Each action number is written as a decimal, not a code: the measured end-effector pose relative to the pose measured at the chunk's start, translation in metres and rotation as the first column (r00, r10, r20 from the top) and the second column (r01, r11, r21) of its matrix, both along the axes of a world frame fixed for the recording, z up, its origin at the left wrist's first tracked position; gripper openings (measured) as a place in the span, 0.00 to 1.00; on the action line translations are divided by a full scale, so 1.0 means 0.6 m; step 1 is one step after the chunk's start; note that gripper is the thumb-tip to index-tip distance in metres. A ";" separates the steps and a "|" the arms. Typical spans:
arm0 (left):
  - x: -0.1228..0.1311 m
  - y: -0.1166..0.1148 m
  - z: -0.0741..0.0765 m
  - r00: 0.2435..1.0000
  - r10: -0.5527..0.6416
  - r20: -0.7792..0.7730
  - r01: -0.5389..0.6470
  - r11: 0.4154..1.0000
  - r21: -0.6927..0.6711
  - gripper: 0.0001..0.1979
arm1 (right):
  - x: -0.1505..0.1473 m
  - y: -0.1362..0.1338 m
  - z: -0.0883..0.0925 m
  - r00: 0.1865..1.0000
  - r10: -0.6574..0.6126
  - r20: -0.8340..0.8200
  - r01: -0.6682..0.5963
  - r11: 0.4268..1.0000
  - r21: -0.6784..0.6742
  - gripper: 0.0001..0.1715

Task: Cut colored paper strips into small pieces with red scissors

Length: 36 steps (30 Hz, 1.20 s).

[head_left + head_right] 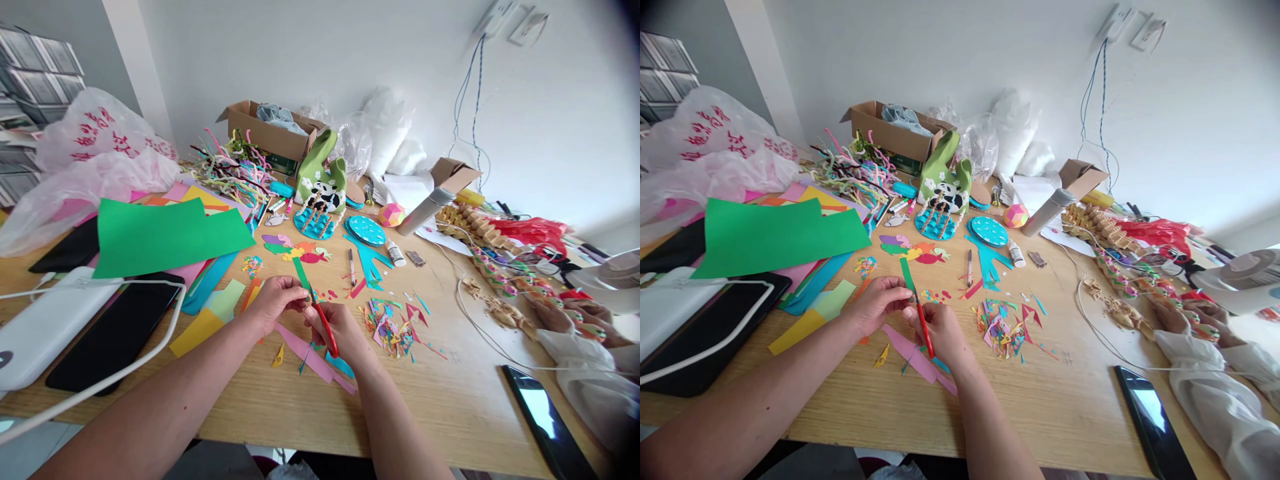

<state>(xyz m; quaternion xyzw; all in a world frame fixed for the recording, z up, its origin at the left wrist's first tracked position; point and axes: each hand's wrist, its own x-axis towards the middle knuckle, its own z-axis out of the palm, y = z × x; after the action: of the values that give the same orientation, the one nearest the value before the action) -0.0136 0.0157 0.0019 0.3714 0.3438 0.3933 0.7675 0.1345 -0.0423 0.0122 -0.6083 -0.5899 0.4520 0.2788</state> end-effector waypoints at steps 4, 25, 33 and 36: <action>-0.001 0.000 0.001 1.000 0.002 -0.026 -0.002 1.000 0.015 0.08 | 0.000 -0.001 -0.002 1.000 0.001 -0.012 -0.001 1.000 0.003 0.29; -0.002 0.001 0.002 0.999 -0.040 -0.004 0.040 0.999 0.004 0.07 | -0.002 -0.002 0.000 1.000 -0.013 -0.021 0.012 1.000 -0.027 0.29; -0.004 0.001 0.004 0.997 -0.075 -0.014 0.075 0.997 0.018 0.07 | 0.002 -0.003 -0.005 0.999 0.029 -0.018 -0.029 1.000 0.011 0.31; -0.005 0.001 0.004 0.997 -0.077 -0.017 0.078 0.997 0.020 0.07 | 0.001 -0.003 -0.004 1.000 0.021 -0.018 -0.021 1.000 0.000 0.32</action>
<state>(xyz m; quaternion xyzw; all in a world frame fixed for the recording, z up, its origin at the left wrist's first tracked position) -0.0165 0.0162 0.0043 0.3957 0.3313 0.3638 0.7754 0.1352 -0.0443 0.0098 -0.5980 -0.5939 0.4603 0.2792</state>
